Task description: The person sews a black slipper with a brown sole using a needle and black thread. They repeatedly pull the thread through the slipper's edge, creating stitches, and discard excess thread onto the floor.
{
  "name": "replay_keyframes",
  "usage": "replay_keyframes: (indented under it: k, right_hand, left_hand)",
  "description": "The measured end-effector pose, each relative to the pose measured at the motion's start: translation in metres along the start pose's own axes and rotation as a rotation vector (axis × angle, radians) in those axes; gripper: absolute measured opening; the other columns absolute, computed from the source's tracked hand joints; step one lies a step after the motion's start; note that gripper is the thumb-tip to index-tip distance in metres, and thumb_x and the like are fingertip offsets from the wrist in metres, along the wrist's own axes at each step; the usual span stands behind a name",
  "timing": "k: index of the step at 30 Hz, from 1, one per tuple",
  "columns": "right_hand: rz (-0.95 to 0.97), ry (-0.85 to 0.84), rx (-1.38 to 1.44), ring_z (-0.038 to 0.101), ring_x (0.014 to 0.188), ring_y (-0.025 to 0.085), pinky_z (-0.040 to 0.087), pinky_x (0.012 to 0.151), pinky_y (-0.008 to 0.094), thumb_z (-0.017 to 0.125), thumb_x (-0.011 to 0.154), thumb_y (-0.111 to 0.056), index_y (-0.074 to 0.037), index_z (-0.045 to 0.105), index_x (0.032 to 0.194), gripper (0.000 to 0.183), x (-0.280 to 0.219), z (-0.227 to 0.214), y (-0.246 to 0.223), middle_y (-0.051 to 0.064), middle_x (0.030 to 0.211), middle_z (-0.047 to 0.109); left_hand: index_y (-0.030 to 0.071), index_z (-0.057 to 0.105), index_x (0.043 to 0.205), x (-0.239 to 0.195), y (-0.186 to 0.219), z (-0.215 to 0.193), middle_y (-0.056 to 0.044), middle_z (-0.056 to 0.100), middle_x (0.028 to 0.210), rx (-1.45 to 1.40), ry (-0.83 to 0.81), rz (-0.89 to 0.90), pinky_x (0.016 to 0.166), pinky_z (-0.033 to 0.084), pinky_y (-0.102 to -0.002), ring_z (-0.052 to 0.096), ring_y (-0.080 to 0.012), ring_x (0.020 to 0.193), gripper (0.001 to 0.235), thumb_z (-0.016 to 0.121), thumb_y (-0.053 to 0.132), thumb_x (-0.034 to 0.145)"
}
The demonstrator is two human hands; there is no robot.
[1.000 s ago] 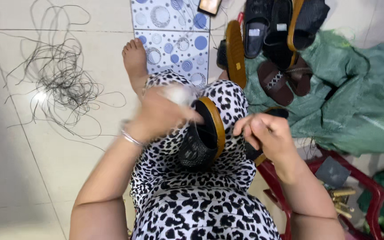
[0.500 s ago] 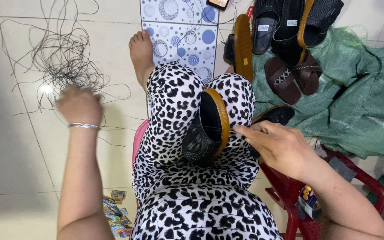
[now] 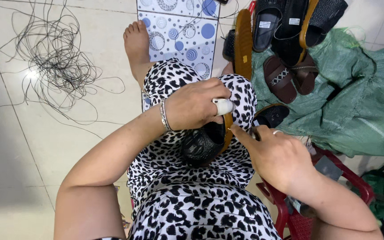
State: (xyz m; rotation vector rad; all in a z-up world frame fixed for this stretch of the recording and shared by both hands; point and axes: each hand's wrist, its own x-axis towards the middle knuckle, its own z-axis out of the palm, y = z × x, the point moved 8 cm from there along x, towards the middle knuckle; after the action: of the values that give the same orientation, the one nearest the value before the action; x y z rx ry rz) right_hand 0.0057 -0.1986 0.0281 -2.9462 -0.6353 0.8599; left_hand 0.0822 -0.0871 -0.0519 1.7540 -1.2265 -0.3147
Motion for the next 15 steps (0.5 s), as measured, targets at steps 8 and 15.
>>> replay_keyframes:
  k: [8, 15]
  right_hand:
    - [0.022, 0.067, 0.476, 0.072, 0.070, 0.036, 0.056, 0.056, 0.046, 0.060, 0.097, -0.025, -0.013, 0.059, 0.113, 0.019, 0.024, 0.020, 0.007, 0.007, 0.077, 0.070]
    - [-0.049, 0.356, 0.280, 0.065, 0.058, 0.033, 0.051, 0.050, 0.041, 0.065, 0.099, -0.025, -0.010, 0.063, 0.098, 0.015, 0.011, -0.001, -0.007, 0.003, 0.063, 0.063]
  left_hand:
    - [-0.004, 0.068, 0.084, -0.006, 0.002, -0.013, -0.016, 0.063, 0.121, -0.115, 0.082, -0.160, 0.101, 0.054, -0.040, 0.055, -0.0313, 0.123, 0.042, 0.075, 0.036, 0.090]
    - [0.003, 0.055, 0.066, -0.047, 0.076, 0.005, -0.006, 0.057, 0.083, 0.268, 0.305, -0.232, 0.050, 0.052, -0.032, 0.063, -0.0249, 0.074, 0.049, 0.083, 0.038, 0.087]
